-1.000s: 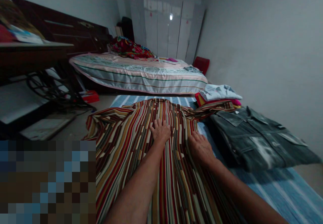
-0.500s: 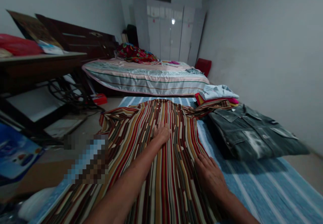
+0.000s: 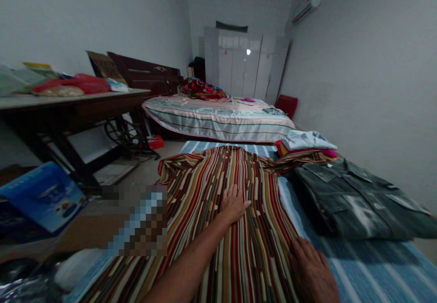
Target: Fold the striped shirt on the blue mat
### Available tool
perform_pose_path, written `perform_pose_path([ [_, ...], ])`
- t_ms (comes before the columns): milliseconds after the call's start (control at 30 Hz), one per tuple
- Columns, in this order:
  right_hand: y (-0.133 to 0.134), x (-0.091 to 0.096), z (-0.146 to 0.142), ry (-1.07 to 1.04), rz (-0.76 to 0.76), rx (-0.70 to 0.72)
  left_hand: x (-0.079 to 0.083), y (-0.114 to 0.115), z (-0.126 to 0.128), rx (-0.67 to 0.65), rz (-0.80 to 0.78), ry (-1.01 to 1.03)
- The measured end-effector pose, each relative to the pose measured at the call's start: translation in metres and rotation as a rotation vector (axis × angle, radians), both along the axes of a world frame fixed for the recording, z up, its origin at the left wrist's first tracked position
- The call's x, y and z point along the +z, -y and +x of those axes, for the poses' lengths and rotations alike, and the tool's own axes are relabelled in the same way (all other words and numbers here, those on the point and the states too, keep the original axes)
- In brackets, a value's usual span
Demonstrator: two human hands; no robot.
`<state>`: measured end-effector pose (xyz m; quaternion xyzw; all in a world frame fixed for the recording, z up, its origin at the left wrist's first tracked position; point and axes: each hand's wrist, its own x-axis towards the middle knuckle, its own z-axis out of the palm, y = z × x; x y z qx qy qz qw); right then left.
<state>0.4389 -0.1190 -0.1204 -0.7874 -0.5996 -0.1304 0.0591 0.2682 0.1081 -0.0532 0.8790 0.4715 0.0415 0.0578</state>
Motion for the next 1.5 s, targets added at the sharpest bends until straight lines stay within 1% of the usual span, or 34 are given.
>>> perform_pose_path([
  [33,-0.002,-0.001,0.000,0.003,0.043,0.026,0.001,0.000,-0.001,-0.007,-0.003,0.003],
  [100,-0.009,-0.002,-0.004,-0.001,0.131,0.124,0.005,0.000,-0.002,-0.021,-0.004,0.008],
  [167,-0.022,0.002,-0.010,-0.017,0.212,0.232,0.009,-0.002,-0.003,-0.031,0.006,0.013],
  [233,-0.039,0.009,-0.020,-0.035,0.276,0.286,0.013,-0.011,-0.003,-0.031,0.028,0.020],
  [333,-0.069,0.025,-0.033,-0.071,0.292,0.322,0.019,-0.035,-0.003,-0.019,0.073,0.029],
  [467,-0.113,0.059,-0.048,-0.164,0.211,0.438,0.026,-0.082,0.006,-0.032,0.145,0.040],
  [567,-0.147,0.086,-0.056,-0.295,0.150,0.414,0.027,-0.113,0.016,-0.099,0.179,0.046],
  [633,-0.173,0.101,-0.056,-0.374,0.085,0.405,0.022,-0.127,0.022,-0.158,0.185,0.050],
  [733,-0.220,0.115,-0.043,-0.432,0.003,0.363,0.007,-0.138,0.026,-0.228,0.178,0.061],
  [833,-0.282,0.122,-0.018,-0.421,-0.032,0.216,-0.010,-0.141,0.024,-0.240,0.161,0.081],
  [900,-0.329,0.125,-0.001,-0.415,-0.063,0.118,-0.019,-0.141,0.023,-0.234,0.177,0.108],
  [1000,-0.397,0.124,0.018,-0.417,-0.061,0.040,-0.025,-0.141,0.024,-0.240,0.239,0.150],
  [1067,-0.435,0.120,0.027,-0.425,-0.055,-0.025,-0.027,-0.140,0.025,-0.236,0.260,0.169],
  [1133,-0.463,0.113,0.033,-0.438,-0.060,-0.081,-0.027,-0.138,0.026,-0.201,0.260,0.185],
  [1200,-0.484,0.105,0.038,-0.454,-0.074,-0.118,-0.027,-0.136,0.027,-0.157,0.253,0.191],
  [1300,-0.504,0.093,0.043,-0.482,-0.090,-0.142,-0.026,-0.135,0.028,-0.137,0.214,0.176],
  [1400,-0.517,0.084,0.047,-0.520,-0.102,-0.133,-0.025,-0.134,0.028,-0.158,0.177,0.153],
  [1500,-0.525,0.079,0.050,-0.572,-0.105,-0.090,-0.023,-0.134,0.027,-0.176,0.163,0.145],
])
